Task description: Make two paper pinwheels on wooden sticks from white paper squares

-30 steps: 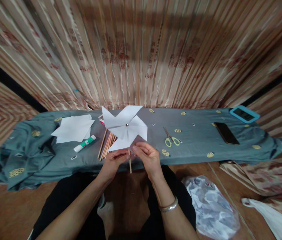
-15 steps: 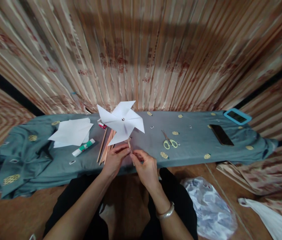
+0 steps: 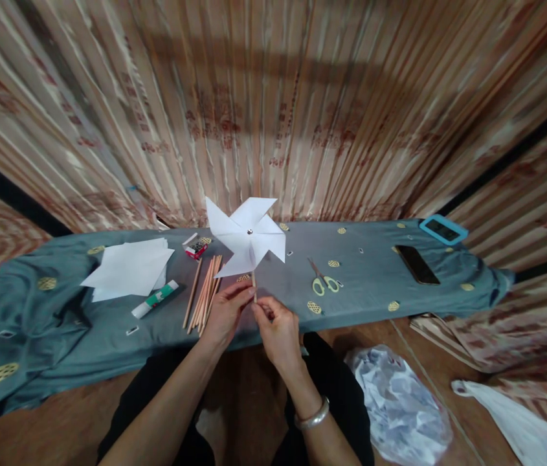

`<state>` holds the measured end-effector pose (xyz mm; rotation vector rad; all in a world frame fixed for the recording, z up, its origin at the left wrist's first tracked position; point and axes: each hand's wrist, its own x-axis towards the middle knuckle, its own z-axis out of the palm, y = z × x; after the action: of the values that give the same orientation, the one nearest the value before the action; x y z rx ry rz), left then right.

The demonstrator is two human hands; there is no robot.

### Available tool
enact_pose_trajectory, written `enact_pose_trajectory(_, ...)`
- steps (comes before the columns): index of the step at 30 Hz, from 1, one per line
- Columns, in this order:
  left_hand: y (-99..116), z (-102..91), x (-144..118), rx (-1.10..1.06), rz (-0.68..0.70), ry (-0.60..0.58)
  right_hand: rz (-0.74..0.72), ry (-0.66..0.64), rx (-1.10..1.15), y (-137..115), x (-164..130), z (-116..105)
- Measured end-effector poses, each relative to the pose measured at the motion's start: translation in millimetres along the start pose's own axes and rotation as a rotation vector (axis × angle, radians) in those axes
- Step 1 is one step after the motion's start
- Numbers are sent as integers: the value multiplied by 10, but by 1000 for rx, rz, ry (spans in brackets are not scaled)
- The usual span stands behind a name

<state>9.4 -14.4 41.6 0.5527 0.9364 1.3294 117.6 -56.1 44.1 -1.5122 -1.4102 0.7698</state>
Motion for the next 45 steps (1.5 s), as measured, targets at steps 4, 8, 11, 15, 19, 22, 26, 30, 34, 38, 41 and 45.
enact_pose_trajectory(4, -14, 33, 31, 11, 5, -10, -26, 18, -17, -18, 28, -14)
enact_pose_trajectory(8, -31, 56, 45, 28, 21, -9, -20, 28, -31, -5, 34, -33)
enact_pose_trajectory(11, -44, 70, 45, 30, 8, -13, -11, 43, -43, 20, 27, -42)
enact_pose_trajectory(15, -50, 82, 53, 31, 2, -2, -24, 38, -45, 45, 30, -55)
enact_pose_trajectory(19, -57, 70, 84, 52, 10, 8, -4, 14, -60, 60, 49, -77)
enact_pose_trajectory(22, -78, 55, 119, 88, 19, 9, 14, -9, -74, 77, 64, -98)
enact_pose_trajectory(26, -114, 74, 139, 118, 20, -31, -1, -10, -125, 124, 88, -161)
enact_pose_trajectory(30, -130, 123, 120, 182, 26, -91, -34, 13, -211, 251, 140, -321)
enact_pose_trajectory(34, -130, 119, 118, 254, 49, -89, -65, 65, -312, 474, 264, -618)
enact_pose_trajectory(38, -115, 68, 121, 280, 39, -85, -68, 107, -531, 727, 501, -1016)
enact_pose_trajectory(41, -95, 39, 111, 285, 34, -73, -11, 94, -796, 900, 735, -1313)
enact_pose_trajectory(45, -94, 16, 107, 310, 33, -71, 65, 101, -932, 1086, 1054, -1641)
